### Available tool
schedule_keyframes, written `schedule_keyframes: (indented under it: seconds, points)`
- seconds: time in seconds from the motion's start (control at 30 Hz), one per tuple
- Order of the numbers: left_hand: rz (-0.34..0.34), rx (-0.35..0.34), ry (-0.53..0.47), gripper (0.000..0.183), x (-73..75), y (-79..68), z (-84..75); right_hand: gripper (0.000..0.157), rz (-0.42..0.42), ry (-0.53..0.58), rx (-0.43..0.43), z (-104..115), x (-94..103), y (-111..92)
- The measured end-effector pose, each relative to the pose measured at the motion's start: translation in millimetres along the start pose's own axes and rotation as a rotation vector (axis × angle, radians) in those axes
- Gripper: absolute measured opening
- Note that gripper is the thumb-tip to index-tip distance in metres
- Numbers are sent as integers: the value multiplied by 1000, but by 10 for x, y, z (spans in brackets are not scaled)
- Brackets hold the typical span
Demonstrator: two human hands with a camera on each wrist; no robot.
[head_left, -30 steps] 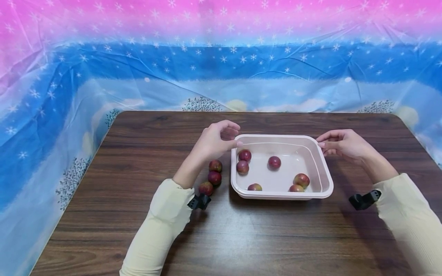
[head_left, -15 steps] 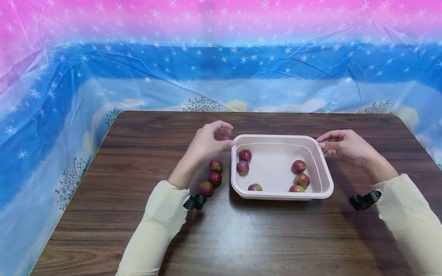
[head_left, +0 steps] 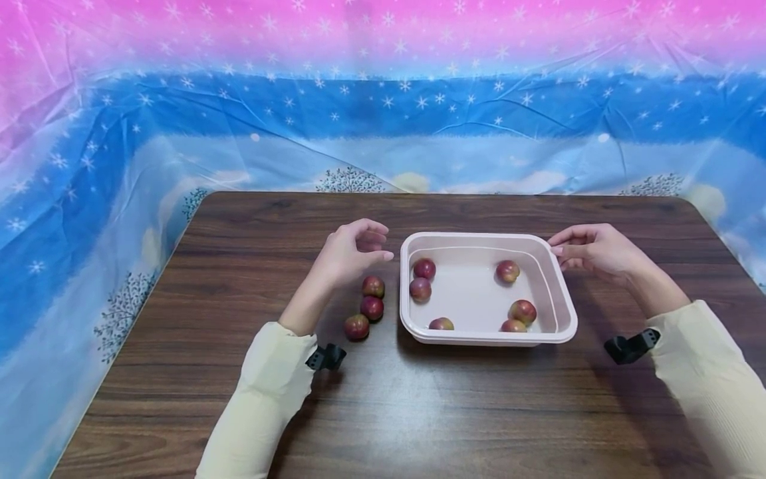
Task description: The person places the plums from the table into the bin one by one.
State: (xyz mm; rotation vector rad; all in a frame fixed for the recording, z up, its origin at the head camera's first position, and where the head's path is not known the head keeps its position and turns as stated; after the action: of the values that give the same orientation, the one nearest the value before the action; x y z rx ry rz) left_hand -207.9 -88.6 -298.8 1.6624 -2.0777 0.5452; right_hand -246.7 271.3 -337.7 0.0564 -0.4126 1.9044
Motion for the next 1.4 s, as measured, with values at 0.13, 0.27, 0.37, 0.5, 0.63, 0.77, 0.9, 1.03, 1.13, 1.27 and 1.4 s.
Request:
schedule_keyframes:
  seconds: [0.13,0.27,0.37,0.5,0.63,0.77,0.9,1.03,1.13,1.27,1.4]
  points:
    - [2,3,-10,34,-3,-19,56,8,2,11,5,-1,3,4]
    - [1,5,-14,34,-6,-46,117,8,9,21,8,-1,5,-2]
    - [1,1,-28,34,-8,-67,164,8,6,26,4,-2,4,-4]
    - [-8,17,-41,34,-7,-88,242,8,6,19,2,-2,0,5]
    - [-13,45,-34,34,-7,-116,302,9,5,4,4,-2,7,12]
    - [-9,56,-31,34,-7,-155,341,8,3,12,5,-3,9,11]
    - [-6,58,-29,34,-11,-187,401,8,4,18,4,-2,8,3]
    - [-2,66,-30,36,-18,-215,465,8,6,16,4,-2,7,1]
    - [0,74,-30,37,-23,-245,499,7,7,21,4,-4,1,2]
    - [12,92,-34,37,-41,-290,544,7,10,19,11,-6,-3,5]
    - [21,113,-35,37,-59,-343,591,7,11,19,13,-5,-1,9]
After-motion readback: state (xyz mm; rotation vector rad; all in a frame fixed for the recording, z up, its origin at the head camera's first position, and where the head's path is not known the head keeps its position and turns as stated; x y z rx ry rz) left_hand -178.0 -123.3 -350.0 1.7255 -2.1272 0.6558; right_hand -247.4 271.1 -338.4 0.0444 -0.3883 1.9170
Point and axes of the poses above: each hand's wrist, its own y-axis towards the middle knuckle, its own x-axis out of the back of the hand, z = x × y, the point moved 6 cm from there along y, towards the middle knuckle, and after that the axes turned 1 degree about -x, right-handed, at the moved point
